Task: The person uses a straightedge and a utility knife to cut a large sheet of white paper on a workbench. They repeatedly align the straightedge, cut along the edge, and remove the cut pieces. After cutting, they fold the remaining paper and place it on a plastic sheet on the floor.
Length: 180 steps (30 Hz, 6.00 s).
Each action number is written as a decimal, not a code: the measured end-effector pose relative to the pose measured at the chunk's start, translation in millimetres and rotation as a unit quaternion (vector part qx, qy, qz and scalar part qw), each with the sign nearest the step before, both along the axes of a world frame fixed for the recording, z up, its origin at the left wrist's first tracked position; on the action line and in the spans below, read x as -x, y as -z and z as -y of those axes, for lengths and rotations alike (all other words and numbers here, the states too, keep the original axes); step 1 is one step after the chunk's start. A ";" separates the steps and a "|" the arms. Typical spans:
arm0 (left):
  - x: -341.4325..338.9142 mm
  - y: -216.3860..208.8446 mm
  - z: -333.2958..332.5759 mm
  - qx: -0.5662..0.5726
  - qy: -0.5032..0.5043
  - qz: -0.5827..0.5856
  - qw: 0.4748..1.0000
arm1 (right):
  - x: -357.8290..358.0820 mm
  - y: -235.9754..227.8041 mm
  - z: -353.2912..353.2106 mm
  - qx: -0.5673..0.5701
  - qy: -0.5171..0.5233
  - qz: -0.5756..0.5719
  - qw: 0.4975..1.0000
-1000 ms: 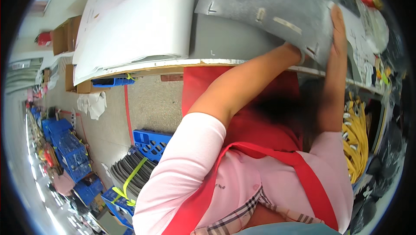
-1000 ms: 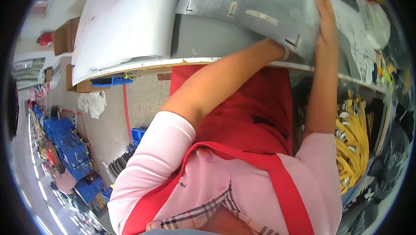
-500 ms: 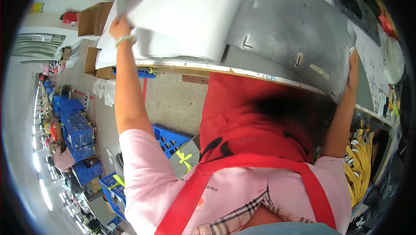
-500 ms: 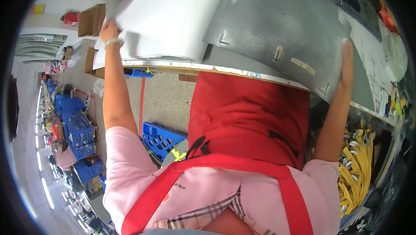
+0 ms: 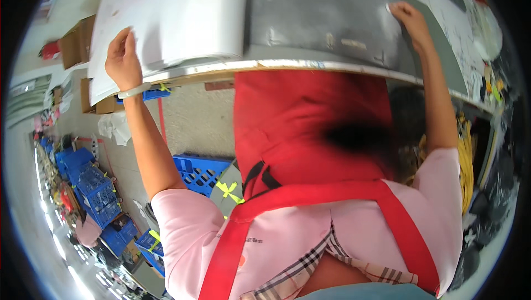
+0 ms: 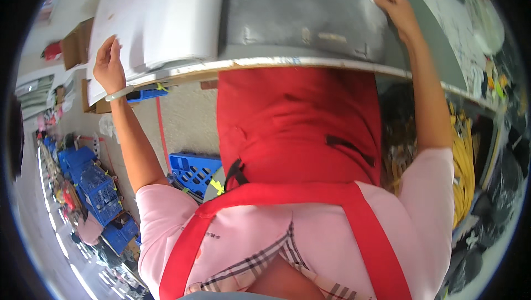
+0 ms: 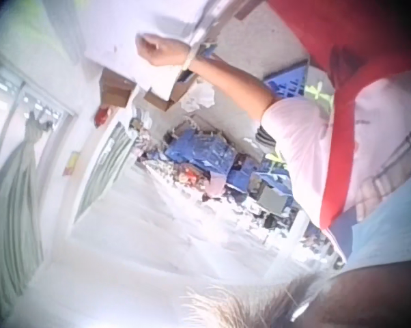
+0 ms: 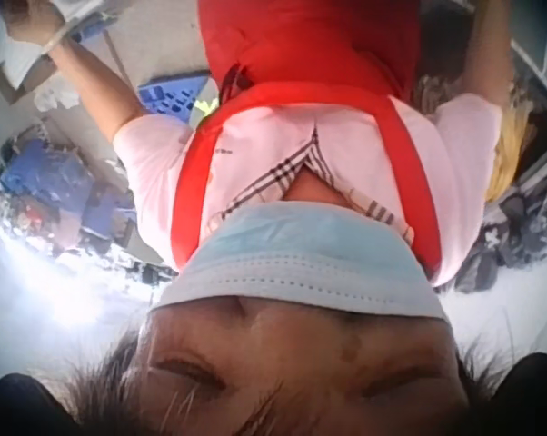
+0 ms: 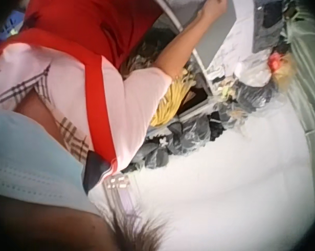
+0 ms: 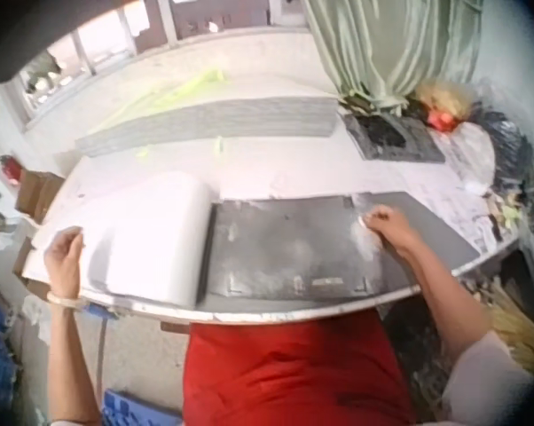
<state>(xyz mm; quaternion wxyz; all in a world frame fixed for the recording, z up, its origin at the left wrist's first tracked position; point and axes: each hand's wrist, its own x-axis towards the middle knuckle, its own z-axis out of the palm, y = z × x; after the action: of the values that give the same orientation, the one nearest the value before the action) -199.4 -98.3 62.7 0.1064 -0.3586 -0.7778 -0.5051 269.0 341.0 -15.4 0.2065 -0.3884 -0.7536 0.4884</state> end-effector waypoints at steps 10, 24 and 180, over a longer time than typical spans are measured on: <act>-187.7 69.2 -110.7 0.240 0.311 -0.154 0.907 | 7.3 20.3 -27.7 -0.031 -0.001 0.094 0.995; -195.2 77.7 -105.2 0.261 0.317 -0.104 0.906 | 12.9 10.7 -9.2 -0.015 0.017 0.032 0.999; -266.1 109.7 -225.6 0.301 0.254 -0.198 0.898 | 282.6 11.3 63.7 -0.417 -0.254 0.029 0.872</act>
<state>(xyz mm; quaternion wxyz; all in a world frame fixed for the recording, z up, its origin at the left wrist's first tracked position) 66.7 127.3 -47.0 0.0137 -0.6512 -0.7382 -0.1755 -13.6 277.2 -26.7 0.1958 -0.0755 -0.9657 0.1530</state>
